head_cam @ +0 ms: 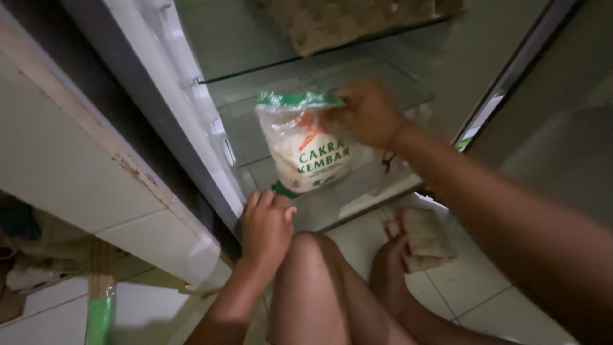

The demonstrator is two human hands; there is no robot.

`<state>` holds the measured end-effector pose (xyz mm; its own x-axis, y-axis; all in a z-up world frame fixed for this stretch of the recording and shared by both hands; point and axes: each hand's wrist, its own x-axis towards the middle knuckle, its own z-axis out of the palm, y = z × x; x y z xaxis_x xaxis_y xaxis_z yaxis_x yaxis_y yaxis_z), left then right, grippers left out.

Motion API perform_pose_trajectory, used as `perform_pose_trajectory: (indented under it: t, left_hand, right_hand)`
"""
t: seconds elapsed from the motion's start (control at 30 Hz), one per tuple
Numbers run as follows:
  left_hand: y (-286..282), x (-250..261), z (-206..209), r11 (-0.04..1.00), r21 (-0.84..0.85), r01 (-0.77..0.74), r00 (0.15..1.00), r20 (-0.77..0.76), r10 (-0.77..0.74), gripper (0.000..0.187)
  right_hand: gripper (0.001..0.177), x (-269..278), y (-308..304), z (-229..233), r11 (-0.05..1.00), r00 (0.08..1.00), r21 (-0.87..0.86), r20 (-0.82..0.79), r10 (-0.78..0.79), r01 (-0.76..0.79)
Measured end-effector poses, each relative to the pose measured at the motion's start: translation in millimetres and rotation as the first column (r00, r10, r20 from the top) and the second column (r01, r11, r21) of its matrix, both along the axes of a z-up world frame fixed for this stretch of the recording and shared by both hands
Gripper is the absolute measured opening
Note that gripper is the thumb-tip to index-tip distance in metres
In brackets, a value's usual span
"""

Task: Cleaning the interior and exterior of a small refrigerator and organizing its contents.

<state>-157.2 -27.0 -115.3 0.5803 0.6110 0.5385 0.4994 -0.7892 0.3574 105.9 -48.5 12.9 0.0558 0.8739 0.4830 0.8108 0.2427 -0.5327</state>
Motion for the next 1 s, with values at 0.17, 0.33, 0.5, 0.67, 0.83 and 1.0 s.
perform_pose_trajectory:
  t: [0.17,0.33,0.5,0.67,0.83,1.0]
  left_hand:
    - [-2.7,-0.5,0.9,1.000,0.026,-0.017,1.000,0.026,0.016,0.017]
    - [-6.0,0.1,5.4,0.999,0.009,-0.043,0.999,0.018,0.043,0.026]
    - [-7.8,3.8,12.8,0.997,0.026,-0.071,0.997,0.037,0.070,0.040]
    - [-0.7,15.1,28.7,0.996,0.084,-0.032,0.999,0.043,0.028,0.044]
    - [16.1,28.9,14.3,0.991,0.126,0.037,0.999,0.009,-0.038,0.042]
    - [20.5,39.4,16.7,0.996,0.008,0.088,0.993,-0.084,-0.087,0.040]
  right_hand:
    - [0.020,-16.7,5.9,-25.8,0.997,1.000,-0.080,-0.005,-0.017,0.016]
    - [0.016,-7.4,28.0,-77.8,0.978,0.993,-0.197,-0.108,0.045,-0.066]
    - [0.016,3.0,56.5,-136.8,0.967,0.970,-0.157,0.109,0.218,-0.199]
    - [0.022,-5.3,58.2,-132.5,0.937,0.980,-0.327,0.113,0.165,-0.120]
    - [0.025,-4.1,63.6,-128.6,0.899,0.988,-0.434,0.101,0.120,-0.065]
    - [0.022,8.8,73.9,-137.8,0.778,0.997,-0.625,-0.014,0.079,-0.070]
